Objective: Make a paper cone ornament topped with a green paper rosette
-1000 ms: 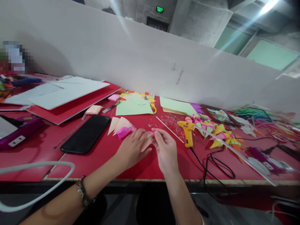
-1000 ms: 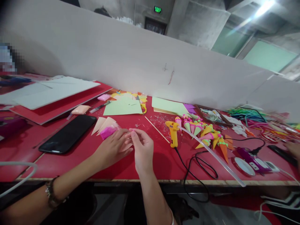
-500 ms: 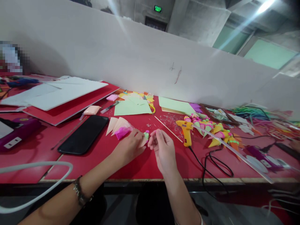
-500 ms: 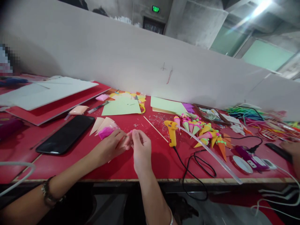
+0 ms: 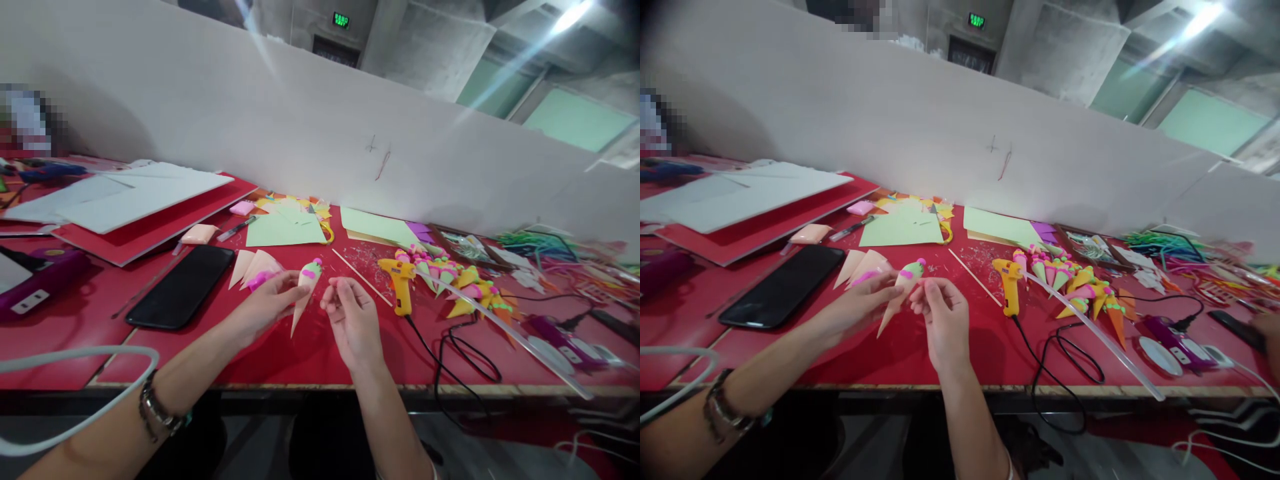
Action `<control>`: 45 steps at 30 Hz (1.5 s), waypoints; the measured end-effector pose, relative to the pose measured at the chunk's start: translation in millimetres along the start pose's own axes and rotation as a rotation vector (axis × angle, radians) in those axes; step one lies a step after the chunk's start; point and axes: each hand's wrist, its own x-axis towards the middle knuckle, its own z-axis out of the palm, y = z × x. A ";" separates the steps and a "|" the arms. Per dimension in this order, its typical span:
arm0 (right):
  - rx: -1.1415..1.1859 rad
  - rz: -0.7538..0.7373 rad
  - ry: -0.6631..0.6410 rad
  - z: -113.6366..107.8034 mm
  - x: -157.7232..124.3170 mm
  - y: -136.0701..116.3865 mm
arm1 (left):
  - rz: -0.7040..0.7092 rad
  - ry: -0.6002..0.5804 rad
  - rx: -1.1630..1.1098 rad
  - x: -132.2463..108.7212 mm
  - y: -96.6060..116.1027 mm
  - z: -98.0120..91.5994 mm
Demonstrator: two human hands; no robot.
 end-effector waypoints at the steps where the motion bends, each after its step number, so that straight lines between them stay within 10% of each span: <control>1: 0.002 -0.003 0.002 -0.4 -0.1 0.1 | -0.030 0.009 -0.050 0.2 0.0 0.0; 18: 0.081 0.051 0.064 -0.7 1.3 0.6 | -0.060 0.043 -0.371 -3.1 8.2 5.5; 45: -0.005 -0.035 0.044 -4.7 0.7 -2.4 | 0.038 -0.014 -0.126 -5.0 3.3 8.8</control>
